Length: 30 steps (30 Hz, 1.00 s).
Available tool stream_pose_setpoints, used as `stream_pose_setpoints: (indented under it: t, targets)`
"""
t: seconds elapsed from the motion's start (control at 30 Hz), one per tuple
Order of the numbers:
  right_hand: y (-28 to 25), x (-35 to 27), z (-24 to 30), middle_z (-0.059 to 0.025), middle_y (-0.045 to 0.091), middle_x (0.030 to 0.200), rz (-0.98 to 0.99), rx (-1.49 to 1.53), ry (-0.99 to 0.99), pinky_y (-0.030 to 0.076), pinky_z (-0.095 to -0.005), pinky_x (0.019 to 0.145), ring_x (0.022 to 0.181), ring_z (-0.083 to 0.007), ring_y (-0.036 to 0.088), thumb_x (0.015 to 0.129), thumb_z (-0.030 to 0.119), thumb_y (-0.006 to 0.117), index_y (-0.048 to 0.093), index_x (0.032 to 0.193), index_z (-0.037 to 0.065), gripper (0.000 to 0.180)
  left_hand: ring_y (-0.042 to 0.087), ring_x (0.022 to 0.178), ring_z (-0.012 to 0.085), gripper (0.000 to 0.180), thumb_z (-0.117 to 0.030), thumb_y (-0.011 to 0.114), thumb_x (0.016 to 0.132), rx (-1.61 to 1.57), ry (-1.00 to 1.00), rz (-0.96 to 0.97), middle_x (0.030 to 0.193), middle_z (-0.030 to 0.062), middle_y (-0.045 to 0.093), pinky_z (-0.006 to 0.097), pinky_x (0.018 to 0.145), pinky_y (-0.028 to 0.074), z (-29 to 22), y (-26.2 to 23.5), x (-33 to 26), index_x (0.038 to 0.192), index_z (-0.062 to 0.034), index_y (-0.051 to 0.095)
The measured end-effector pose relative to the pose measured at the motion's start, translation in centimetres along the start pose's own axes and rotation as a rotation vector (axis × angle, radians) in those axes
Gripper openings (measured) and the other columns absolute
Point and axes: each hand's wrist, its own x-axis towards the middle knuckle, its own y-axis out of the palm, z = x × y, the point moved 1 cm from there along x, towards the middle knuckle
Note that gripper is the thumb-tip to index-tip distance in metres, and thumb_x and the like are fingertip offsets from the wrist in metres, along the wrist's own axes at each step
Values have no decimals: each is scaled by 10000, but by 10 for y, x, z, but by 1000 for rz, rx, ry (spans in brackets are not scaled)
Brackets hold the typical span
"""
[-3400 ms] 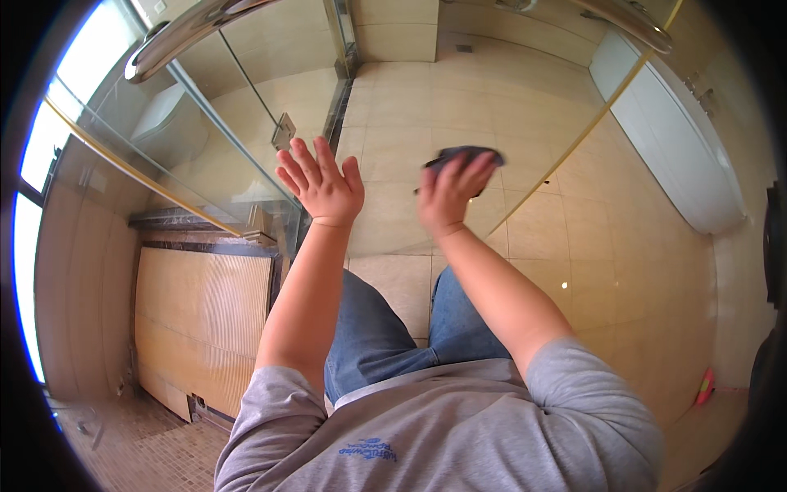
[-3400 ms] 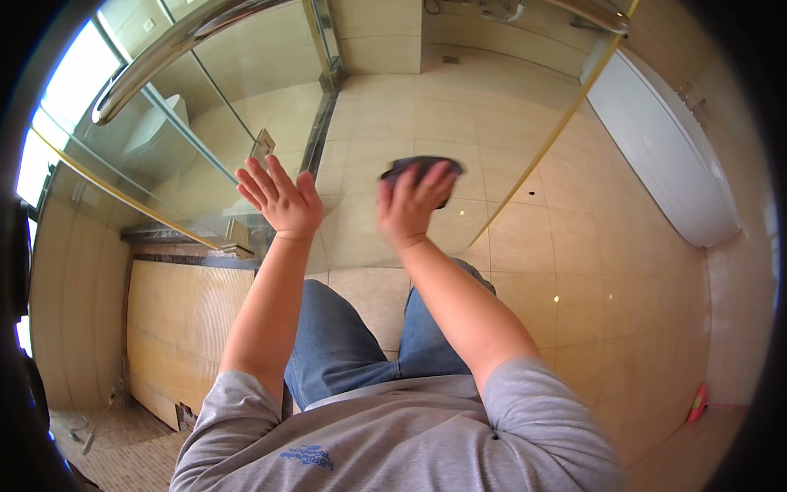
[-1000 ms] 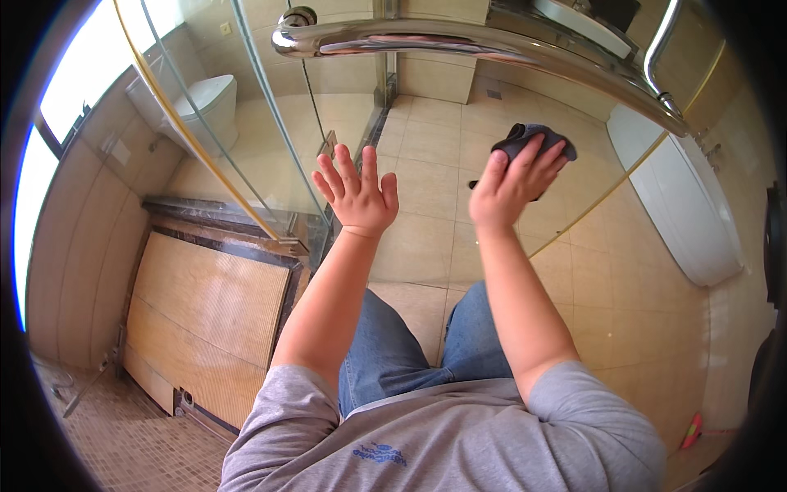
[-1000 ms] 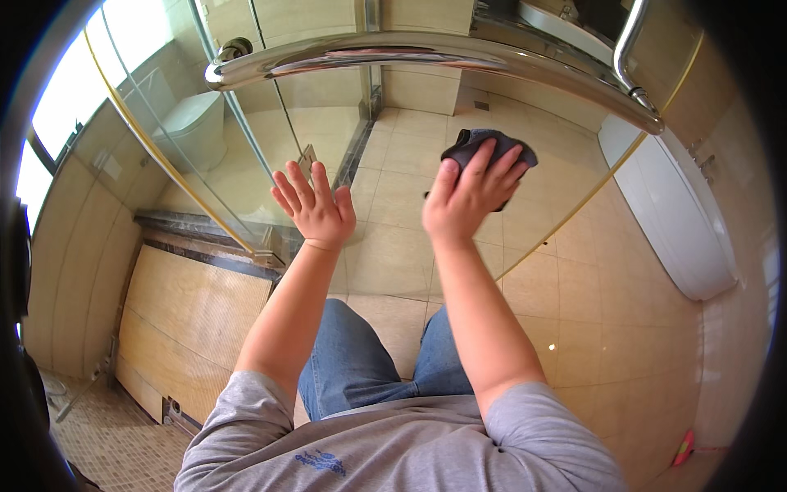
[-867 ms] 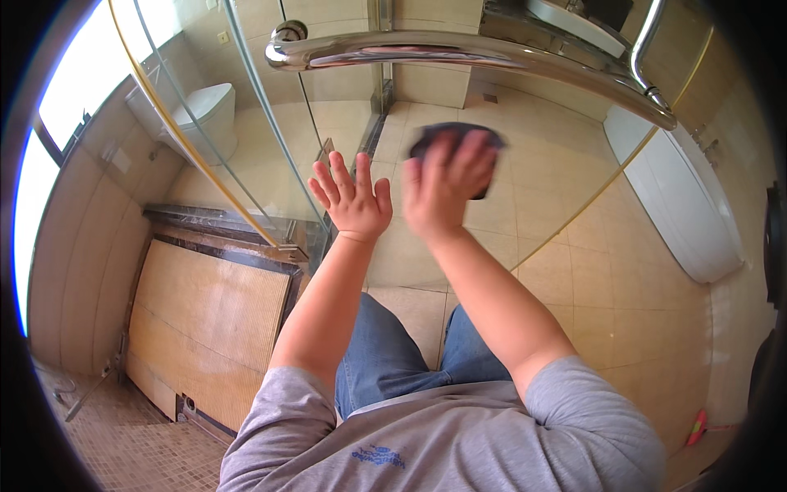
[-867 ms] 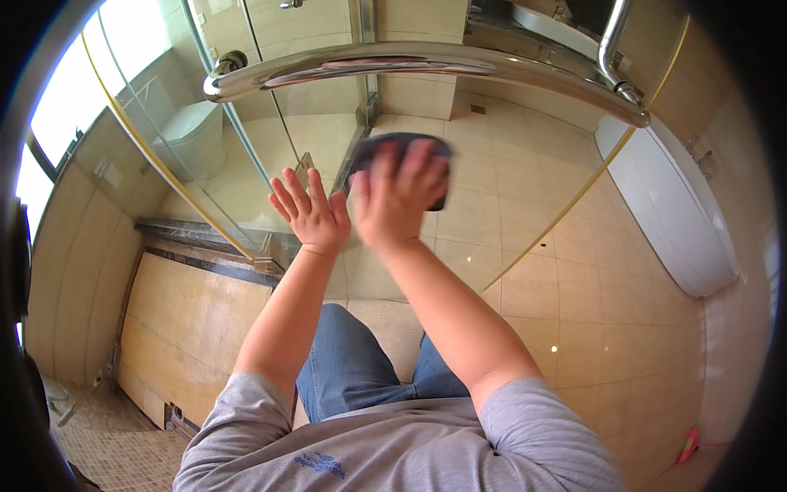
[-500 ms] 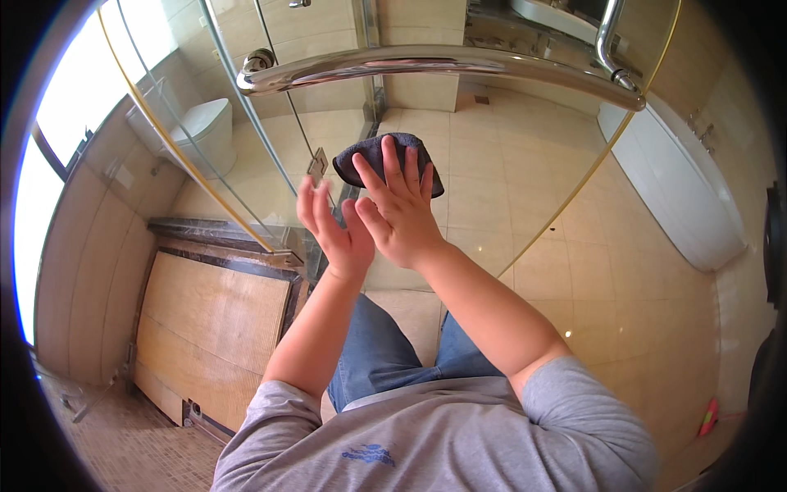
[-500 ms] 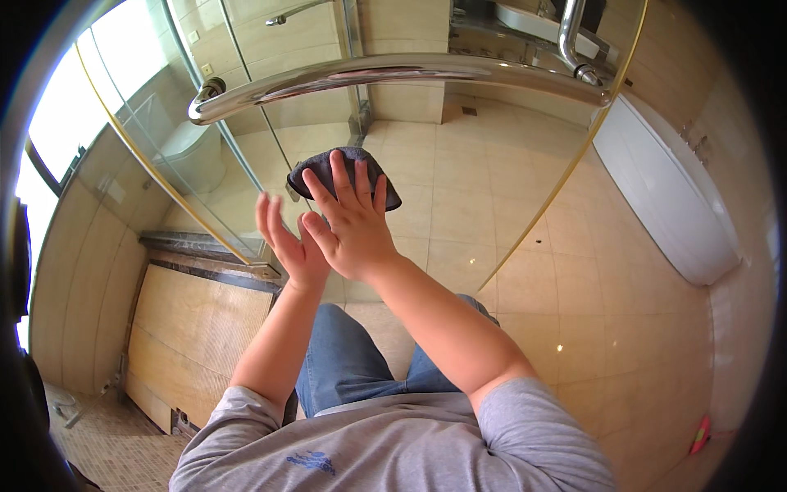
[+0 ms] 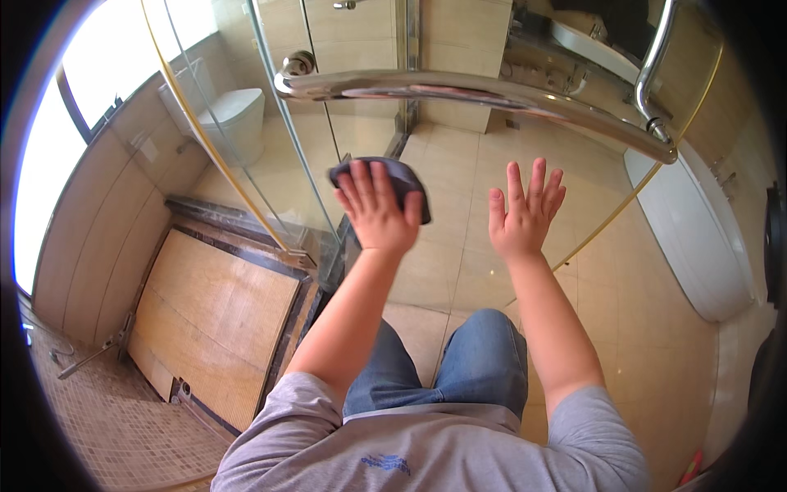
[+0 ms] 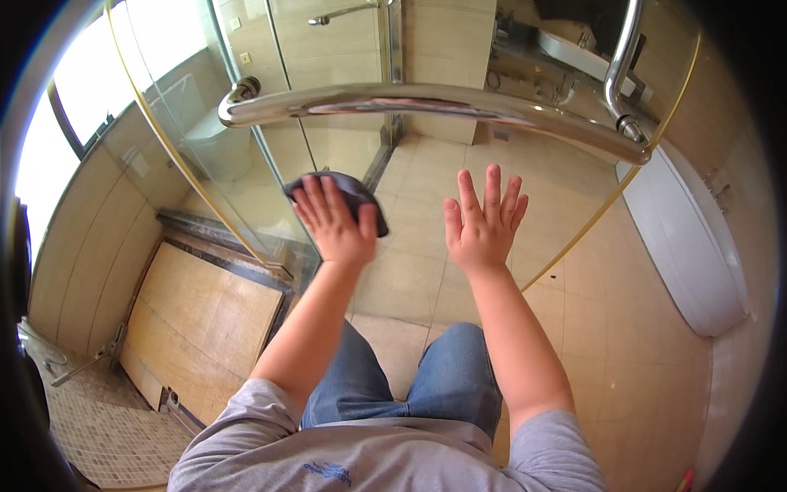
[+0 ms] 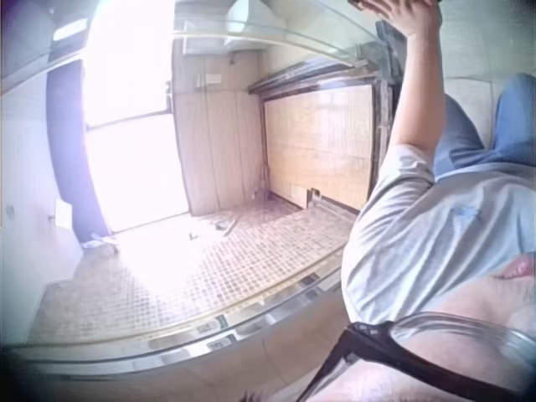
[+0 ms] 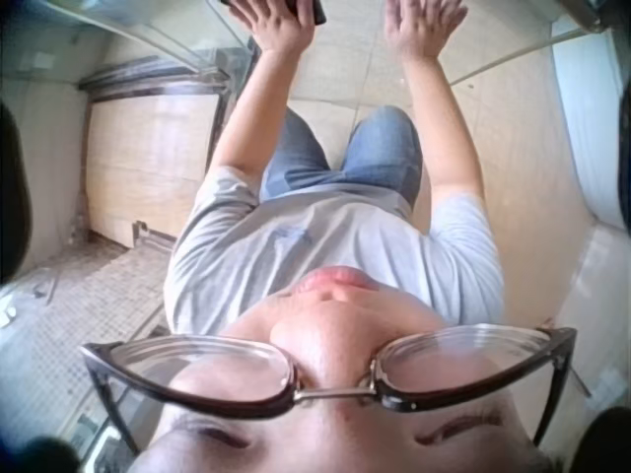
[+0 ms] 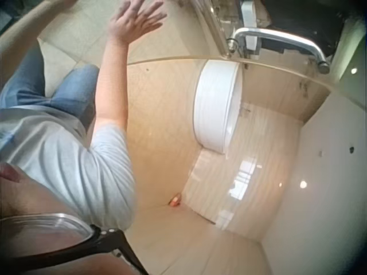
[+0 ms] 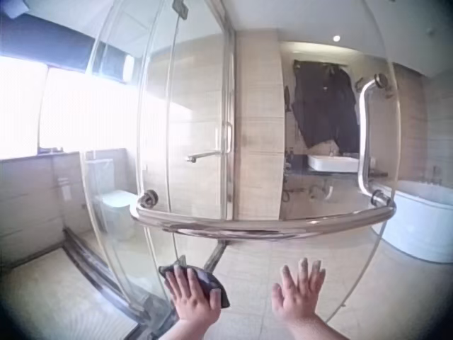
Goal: The person wipes the tiled wall and glass shower door with a dark cloth. They move around the bathroom to clean different sections of the wall and the glass panel, using consistent wiping motions.
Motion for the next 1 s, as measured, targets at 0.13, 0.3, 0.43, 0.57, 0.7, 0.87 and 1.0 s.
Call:
stream_pose_setpoints:
  t: [0.13, 0.3, 0.43, 0.57, 0.7, 0.87, 1.0]
  targets:
    - [18, -8, -9, -80, 270, 1570, -96, -84, -71, 11, -508, 1172, 1466, -367, 137, 958, 396, 485, 444, 1440, 276, 499, -17, 1452, 457, 749, -350, 430, 953, -224, -459, -141, 1582, 251, 30, 576, 1147, 1, 21, -15, 9, 1519, 8, 95]
    - [24, -9, -12, -80, 280, 1566, -129, -59, -68, 16, -507, 1173, 1463, -367, 153, 958, 410, 472, 443, 1443, 271, 505, -70, 1438, 497, 774, -390, 483, 917, -215, -422, -132, 1591, 235, -14, 667, 1093, -21, -24, 1, 13, 1544, -108, 127]
    - [22, -7, -13, -83, 296, 1560, -139, -73, -73, 26, -503, 1174, 1460, -365, 167, 955, 410, 478, 467, 1429, 266, 496, 47, 1393, 582, 650, -403, 588, 845, -82, 6, -71, 1546, 289, 166, 694, 1077, -17, -65, 27, -15, 1410, -113, 450]
    - [23, -9, -13, -79, 318, 1551, -143, -78, -69, 31, -496, 1176, 1458, -356, 181, 950, 415, 487, 491, 1414, 268, 487, 87, 1386, 584, 633, -371, 570, 852, 16, 106, 41, 1539, 289, 179, 692, 1088, 21, -28, 20, -29, 1414, -109, 440]
    - [22, -11, -10, -73, 330, 1546, -139, -74, -60, 32, -494, 1177, 1459, -346, 187, 948, 416, 491, 504, 1404, 273, 478, -3, 1437, 489, 610, -288, 397, 962, -110, -269, -143, 1568, 264, 69, 596, 1143, 1, 21, -1, 1, 1491, -36, 225]
    - [21, -10, -7, -78, 339, 1540, -141, -59, -40, 41, -498, 1175, 1455, -348, 198, 946, 406, 499, 518, 1392, 278, 465, -4, 1447, 461, 705, -426, 351, 1005, -305, -662, -351, 1582, 251, 29, 548, 1153, 13, 2, -5, 30, 1525, -14, 114]
    - [21, -7, -8, -83, 353, 1533, -142, -52, -42, 47, -503, 1172, 1452, -352, 205, 944, 406, 508, 522, 1390, 275, 465, 100, 1443, 454, 628, -379, 524, 908, -24, -26, -48, 1567, 221, 173, 646, 1108, 40, -66, 21, -9, 1466, -135, 374]
